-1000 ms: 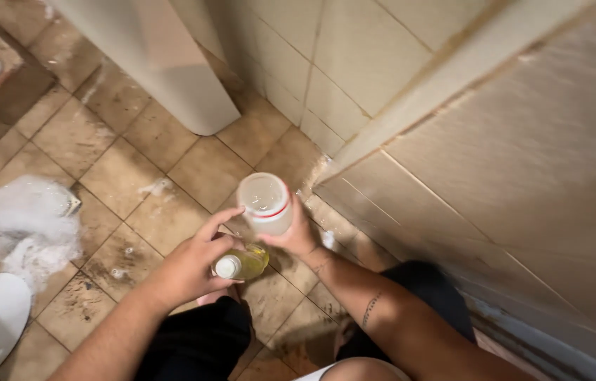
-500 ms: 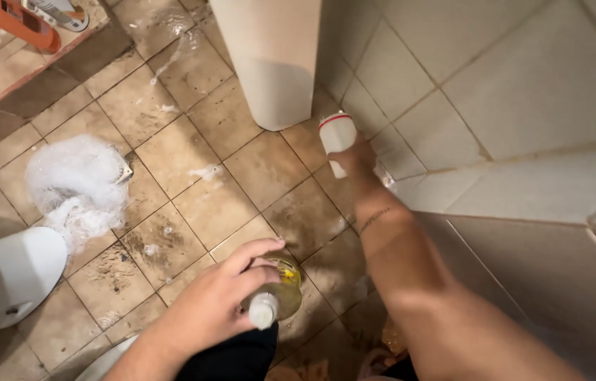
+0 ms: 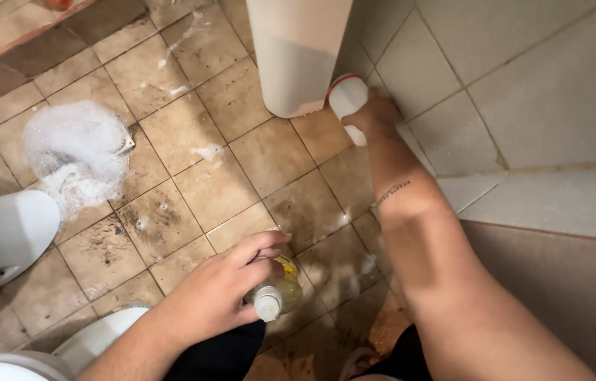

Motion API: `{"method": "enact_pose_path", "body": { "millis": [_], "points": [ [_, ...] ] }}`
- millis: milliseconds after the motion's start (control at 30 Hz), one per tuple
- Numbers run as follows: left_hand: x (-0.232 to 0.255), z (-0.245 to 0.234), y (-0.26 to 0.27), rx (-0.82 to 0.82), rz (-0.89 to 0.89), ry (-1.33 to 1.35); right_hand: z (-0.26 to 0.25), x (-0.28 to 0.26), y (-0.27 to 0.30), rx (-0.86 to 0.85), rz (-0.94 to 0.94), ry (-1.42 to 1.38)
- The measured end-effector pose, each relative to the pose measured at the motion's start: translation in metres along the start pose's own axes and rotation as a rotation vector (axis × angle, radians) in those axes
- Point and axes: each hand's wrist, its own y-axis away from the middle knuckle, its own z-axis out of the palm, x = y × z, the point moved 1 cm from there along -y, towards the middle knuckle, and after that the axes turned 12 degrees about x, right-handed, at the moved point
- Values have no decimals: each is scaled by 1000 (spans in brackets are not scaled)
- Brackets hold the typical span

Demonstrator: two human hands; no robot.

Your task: The person cleans a bathroom sink by pouring liquid soap into it, scrubbing with a pink brush, rinsing with water from a cup, and wiping with a yellow cloth. They also retrieve the brush from a nearby shelf and rinse the cloth under the tap.

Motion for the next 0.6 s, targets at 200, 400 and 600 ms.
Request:
{"method": "enact_pose_path", "body": {
  "millis": [200, 400, 600],
  "points": [
    [15, 4, -1, -77, -33, -4, -3, 8, 5, 68, -15, -150],
    [26, 8, 6, 172, 235, 159, 12, 25, 17, 86, 37, -232],
    [18, 26, 11, -205, 7, -8, 14, 40, 68, -21, 160, -282]
  ]
}}
